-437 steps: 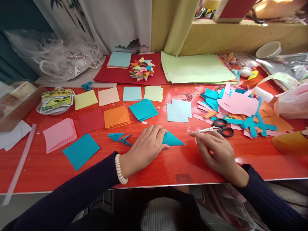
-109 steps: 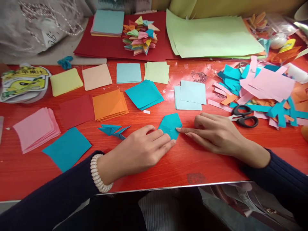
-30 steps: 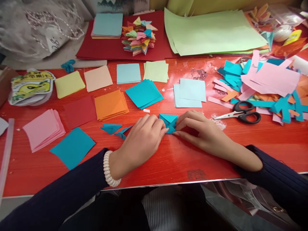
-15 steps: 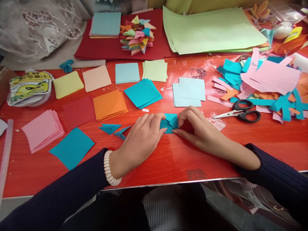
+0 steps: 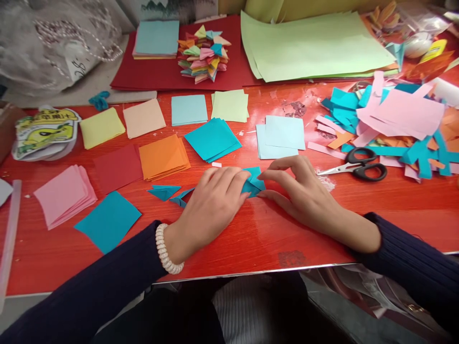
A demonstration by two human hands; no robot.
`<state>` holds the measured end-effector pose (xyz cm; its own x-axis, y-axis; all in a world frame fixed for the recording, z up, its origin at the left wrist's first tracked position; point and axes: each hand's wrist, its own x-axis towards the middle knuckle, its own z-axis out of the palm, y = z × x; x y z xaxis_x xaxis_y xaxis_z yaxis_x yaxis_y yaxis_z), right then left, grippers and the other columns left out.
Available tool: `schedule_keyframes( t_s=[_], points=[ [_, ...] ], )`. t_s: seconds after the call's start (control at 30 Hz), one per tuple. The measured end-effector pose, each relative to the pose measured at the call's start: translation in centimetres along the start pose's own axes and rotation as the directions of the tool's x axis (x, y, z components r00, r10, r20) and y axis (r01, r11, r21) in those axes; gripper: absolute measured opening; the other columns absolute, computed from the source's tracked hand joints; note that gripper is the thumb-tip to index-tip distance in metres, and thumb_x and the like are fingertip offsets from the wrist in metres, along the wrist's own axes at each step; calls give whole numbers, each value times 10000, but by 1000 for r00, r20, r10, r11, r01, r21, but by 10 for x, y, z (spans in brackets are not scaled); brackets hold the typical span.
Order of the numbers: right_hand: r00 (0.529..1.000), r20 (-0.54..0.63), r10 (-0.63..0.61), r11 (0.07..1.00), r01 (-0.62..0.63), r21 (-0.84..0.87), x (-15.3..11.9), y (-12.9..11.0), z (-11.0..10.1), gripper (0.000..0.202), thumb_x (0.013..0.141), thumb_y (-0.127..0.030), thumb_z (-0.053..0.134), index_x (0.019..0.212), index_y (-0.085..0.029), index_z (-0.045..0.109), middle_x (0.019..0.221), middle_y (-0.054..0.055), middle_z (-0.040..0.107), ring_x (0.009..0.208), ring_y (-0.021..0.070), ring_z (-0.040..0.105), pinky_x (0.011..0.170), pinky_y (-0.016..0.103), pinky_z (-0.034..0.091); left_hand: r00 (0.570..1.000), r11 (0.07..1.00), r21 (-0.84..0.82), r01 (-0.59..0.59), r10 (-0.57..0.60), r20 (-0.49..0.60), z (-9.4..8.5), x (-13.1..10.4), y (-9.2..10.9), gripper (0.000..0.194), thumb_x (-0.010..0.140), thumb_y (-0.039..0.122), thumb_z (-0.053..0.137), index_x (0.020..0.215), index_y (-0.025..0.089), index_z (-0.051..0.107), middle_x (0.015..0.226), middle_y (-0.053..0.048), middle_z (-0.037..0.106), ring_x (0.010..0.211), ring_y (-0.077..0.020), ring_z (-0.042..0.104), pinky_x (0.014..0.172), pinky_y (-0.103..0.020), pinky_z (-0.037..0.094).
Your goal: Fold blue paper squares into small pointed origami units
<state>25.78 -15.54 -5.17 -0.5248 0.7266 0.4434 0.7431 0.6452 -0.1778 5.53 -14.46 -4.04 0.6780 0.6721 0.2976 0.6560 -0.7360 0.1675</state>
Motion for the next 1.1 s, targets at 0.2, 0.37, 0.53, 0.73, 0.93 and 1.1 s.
schedule_keyframes(
  t_s=[0.2, 0.37, 0.53, 0.73, 0.93, 1.1],
  points=[
    [995, 39, -97, 995, 96, 19, 1, 3, -3, 145, 862, -123, 487, 990, -166, 540, 961, 83, 602, 853, 181, 550, 750, 349, 457, 997, 995, -62, -83, 82, -17, -6, -8, -4, 315, 896, 265, 458, 1107, 33, 492, 1131, -149, 585, 1076, -212, 548, 948, -332, 460],
    [988, 60, -145, 987, 140, 79, -2, 8, -3, 181, 853, -153, 523, 1026, -163, 575, 972, 59, 659, 903, 171, 587, 820, 346, 455, 986, 987, -20, -160, 161, 50, -8, -14, -9, 299, 887, 216, 449, 1116, 45, 536, 1267, -157, 506, 1215, -240, 443, 1040, -369, 387],
    [969, 77, -235, 972, 232, 45, -4, 12, -7, 303, 831, -165, 561, 1133, -144, 548, 1032, 78, 657, 990, 180, 581, 881, 350, 456, 972, 973, 5, -230, 229, 53, -10, -13, -14, 311, 881, 189, 444, 1133, 46, 557, 1256, -158, 518, 1222, -260, 433, 1048, -396, 378],
    [940, 149, -307, 948, 316, -37, -7, 12, -16, 344, 834, -204, 563, 1177, -179, 544, 1123, 89, 628, 1053, 211, 569, 877, 377, 473, 966, 970, -1, -244, 243, 82, -12, -13, -17, 335, 883, 192, 434, 1165, 36, 525, 1246, -154, 528, 1199, -235, 463, 1040, -367, 394],
    [942, 132, -310, 945, 321, -70, -7, 10, -15, 349, 816, -216, 589, 1160, -158, 564, 1095, 94, 639, 1027, 223, 581, 851, 376, 483, 937, 947, -26, -319, 319, 144, -16, -14, -20, 326, 883, 179, 434, 1192, 117, 518, 1286, -164, 487, 1242, -262, 406, 1028, -417, 391],
    [948, 119, -296, 948, 306, -81, -5, 8, -15, 323, 815, -208, 590, 1133, -151, 580, 1049, 92, 653, 977, 218, 596, 798, 360, 493, 913, 933, -54, -357, 360, 193, -19, -13, -25, 360, 886, 168, 412, 1236, 162, 496, 1316, -167, 452, 1264, -272, 368, 1023, -444, 381]
  ],
)
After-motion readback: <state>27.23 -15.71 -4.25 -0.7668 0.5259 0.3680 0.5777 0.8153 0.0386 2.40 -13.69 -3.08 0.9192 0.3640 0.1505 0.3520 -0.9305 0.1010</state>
